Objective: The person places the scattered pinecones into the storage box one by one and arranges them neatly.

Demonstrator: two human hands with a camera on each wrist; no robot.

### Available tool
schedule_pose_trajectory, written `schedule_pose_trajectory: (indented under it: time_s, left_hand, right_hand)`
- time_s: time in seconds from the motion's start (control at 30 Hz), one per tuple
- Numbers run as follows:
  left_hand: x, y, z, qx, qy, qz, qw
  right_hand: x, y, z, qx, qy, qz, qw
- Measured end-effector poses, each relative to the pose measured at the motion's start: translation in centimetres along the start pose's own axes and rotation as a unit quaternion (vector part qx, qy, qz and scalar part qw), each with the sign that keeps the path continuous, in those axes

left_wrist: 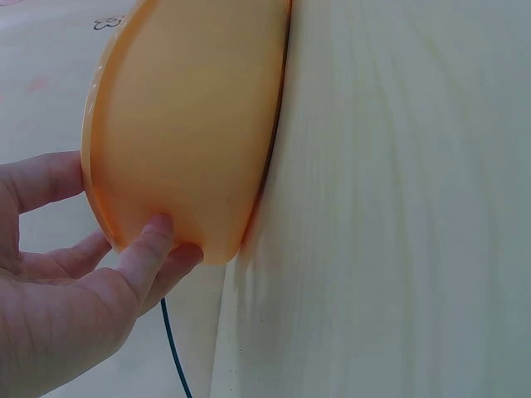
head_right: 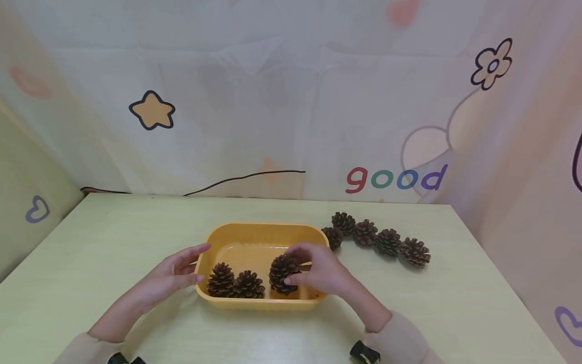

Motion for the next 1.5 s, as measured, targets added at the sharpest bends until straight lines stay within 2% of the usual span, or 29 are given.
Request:
schedule_pose_trajectory:
  time_s: [0.17, 0.5, 1.0, 1.5]
  left_hand:
    - [0.0, -0.1, 0.0, 0.000, 0.000, 0.003, 1.0000]
    - [0.0, 0.0, 0.0, -0.007, -0.004, 0.003, 1.0000]
    - [0.0, 0.0, 0.0, -0.006, -0.005, 0.004, 1.0000]
    - [0.0, -0.1, 0.0, 0.001, -0.001, -0.002, 1.0000]
  right_hand:
    - [0.5, 0.1, 0.6, 0.016, -0.031, 0.001, 0.9994]
    - [0.8, 0.1, 1.3, 0.013, -0.070, 0.003, 0.9974]
    - [1.0, 0.1, 1.7, -0.010, -0.091, 0.002, 0.9958]
    - [1.1, 0.2, 2.0, -0.007, -0.119, 0.009, 0.9928]
Point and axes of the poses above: each hand's wrist, its own x-axis towards the middle knuckle, its own z-axis out of the palm, y = z × x, the point moved 5 cm from there along x, towards the middle knuckle, and after that the axes turned 6 degrees about x, right-handed, at the moved point
